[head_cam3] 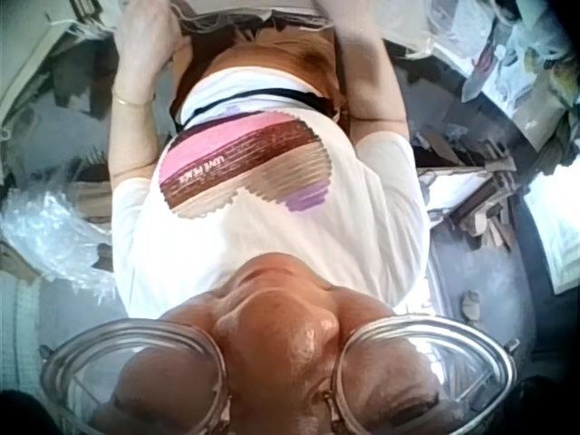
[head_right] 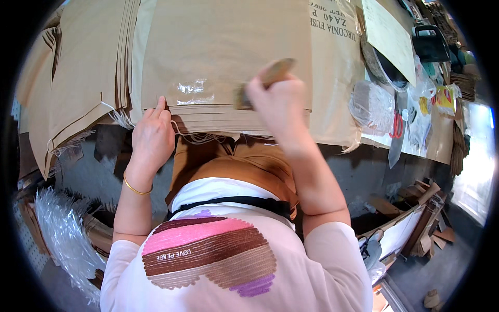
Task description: The person repeatedly applies glue to the edge of a stack of flat cardboard sheets using a brush, then places a white string across the glued edge and presses it down. This cycle is performed multiple times on the same stack.
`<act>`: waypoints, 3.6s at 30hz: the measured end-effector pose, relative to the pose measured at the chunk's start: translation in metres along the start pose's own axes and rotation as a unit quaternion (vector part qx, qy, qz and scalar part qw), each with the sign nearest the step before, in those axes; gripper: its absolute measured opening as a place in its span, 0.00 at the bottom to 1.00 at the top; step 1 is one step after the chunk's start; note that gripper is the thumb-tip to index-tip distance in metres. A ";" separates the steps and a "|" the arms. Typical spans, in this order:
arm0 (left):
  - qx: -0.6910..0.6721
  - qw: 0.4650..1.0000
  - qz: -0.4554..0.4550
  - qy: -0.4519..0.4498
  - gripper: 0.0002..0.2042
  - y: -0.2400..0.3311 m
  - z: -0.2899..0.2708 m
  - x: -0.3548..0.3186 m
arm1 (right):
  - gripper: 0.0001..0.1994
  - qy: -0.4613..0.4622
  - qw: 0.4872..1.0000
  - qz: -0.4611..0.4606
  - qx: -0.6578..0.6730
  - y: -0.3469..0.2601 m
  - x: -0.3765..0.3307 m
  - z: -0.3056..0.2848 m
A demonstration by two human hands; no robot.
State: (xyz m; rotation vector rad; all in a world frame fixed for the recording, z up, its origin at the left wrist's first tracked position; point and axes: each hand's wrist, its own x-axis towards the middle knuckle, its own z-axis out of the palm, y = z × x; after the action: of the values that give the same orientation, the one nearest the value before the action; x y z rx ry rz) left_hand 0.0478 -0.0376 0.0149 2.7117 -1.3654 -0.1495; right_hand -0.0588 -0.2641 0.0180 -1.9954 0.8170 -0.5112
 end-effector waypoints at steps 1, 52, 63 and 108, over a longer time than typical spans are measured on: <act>0.005 1.000 0.004 -0.004 0.05 -0.001 -0.001 0.000 | 0.08 0.010 0.999 0.032 -0.021 0.004 0.002 -0.014; -0.048 0.970 -0.131 0.198 0.07 -0.058 0.016 0.023 | 0.07 -0.105 0.950 0.208 0.209 0.091 0.012 -0.076; -0.151 0.970 0.150 0.115 0.21 -0.035 0.012 0.028 | 0.11 0.109 0.974 -0.177 -0.091 0.073 -0.002 -0.048; -0.163 0.948 -0.144 0.231 0.31 -0.052 0.017 0.023 | 0.20 0.089 0.933 0.222 0.269 0.043 -0.006 -0.079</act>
State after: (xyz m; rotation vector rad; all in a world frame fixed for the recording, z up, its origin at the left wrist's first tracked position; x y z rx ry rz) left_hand 0.1003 -0.0265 -0.0101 2.4343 -0.7403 0.2112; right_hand -0.1274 -0.3223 0.0213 -1.2271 1.0686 -0.5769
